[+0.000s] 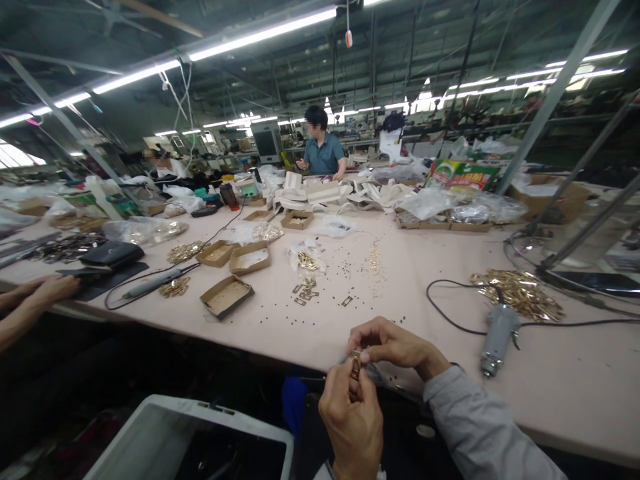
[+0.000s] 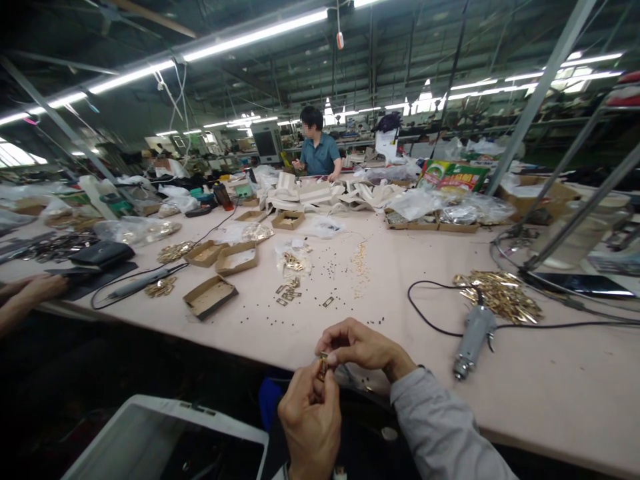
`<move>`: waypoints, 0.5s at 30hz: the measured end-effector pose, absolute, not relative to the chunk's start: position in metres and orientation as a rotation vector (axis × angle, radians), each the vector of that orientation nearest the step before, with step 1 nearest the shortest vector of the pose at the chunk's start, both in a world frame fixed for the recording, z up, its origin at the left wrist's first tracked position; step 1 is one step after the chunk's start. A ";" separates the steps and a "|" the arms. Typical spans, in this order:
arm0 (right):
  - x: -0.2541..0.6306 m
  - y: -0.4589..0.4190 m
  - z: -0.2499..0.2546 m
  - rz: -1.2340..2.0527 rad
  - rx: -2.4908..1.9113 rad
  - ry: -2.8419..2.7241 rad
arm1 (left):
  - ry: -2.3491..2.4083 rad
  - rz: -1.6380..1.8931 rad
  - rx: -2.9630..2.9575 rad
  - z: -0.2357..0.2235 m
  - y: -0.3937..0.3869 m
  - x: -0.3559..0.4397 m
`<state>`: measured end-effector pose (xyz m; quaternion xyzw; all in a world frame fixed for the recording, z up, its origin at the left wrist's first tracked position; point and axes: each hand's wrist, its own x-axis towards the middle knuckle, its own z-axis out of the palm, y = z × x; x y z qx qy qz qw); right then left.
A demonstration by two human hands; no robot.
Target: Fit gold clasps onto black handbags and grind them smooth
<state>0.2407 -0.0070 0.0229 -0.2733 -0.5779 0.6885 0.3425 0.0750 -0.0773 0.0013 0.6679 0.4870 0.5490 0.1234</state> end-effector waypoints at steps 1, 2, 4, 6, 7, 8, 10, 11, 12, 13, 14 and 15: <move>0.240 -0.008 0.022 1.775 -0.709 -1.503 | 1.420 1.603 1.952 0.001 -0.077 0.075; 0.240 -0.008 0.022 1.764 -0.706 -1.504 | 1.417 1.606 1.954 0.001 -0.077 0.075; 0.240 -0.008 0.021 1.753 -0.694 -1.506 | 1.406 1.615 1.951 0.001 -0.077 0.075; 0.239 -0.008 0.020 1.746 -0.679 -1.511 | 1.391 1.635 1.946 0.000 -0.077 0.076; 0.239 -0.008 0.020 1.742 -0.676 -1.515 | 1.384 1.647 1.945 -0.001 -0.077 0.077; 0.239 -0.008 0.021 1.734 -0.677 -1.517 | 1.376 1.657 1.945 -0.002 -0.077 0.078; 0.238 -0.010 0.024 1.700 -0.701 -1.527 | 1.371 1.678 1.943 -0.004 -0.077 0.078; 0.237 -0.011 0.026 1.660 -0.731 -1.548 | 1.373 1.686 1.937 -0.005 -0.077 0.079; 0.235 -0.013 0.028 1.594 -0.774 -1.580 | 1.378 1.692 1.931 -0.006 -0.076 0.079; 0.233 -0.015 0.030 1.502 -0.826 -1.616 | 1.386 1.695 1.925 -0.007 -0.076 0.079; 0.230 -0.018 0.032 1.397 -0.879 -1.649 | 1.397 1.701 1.918 -0.008 -0.075 0.079; 0.227 -0.022 0.034 1.291 -0.929 -1.671 | 1.408 1.711 1.912 -0.010 -0.075 0.080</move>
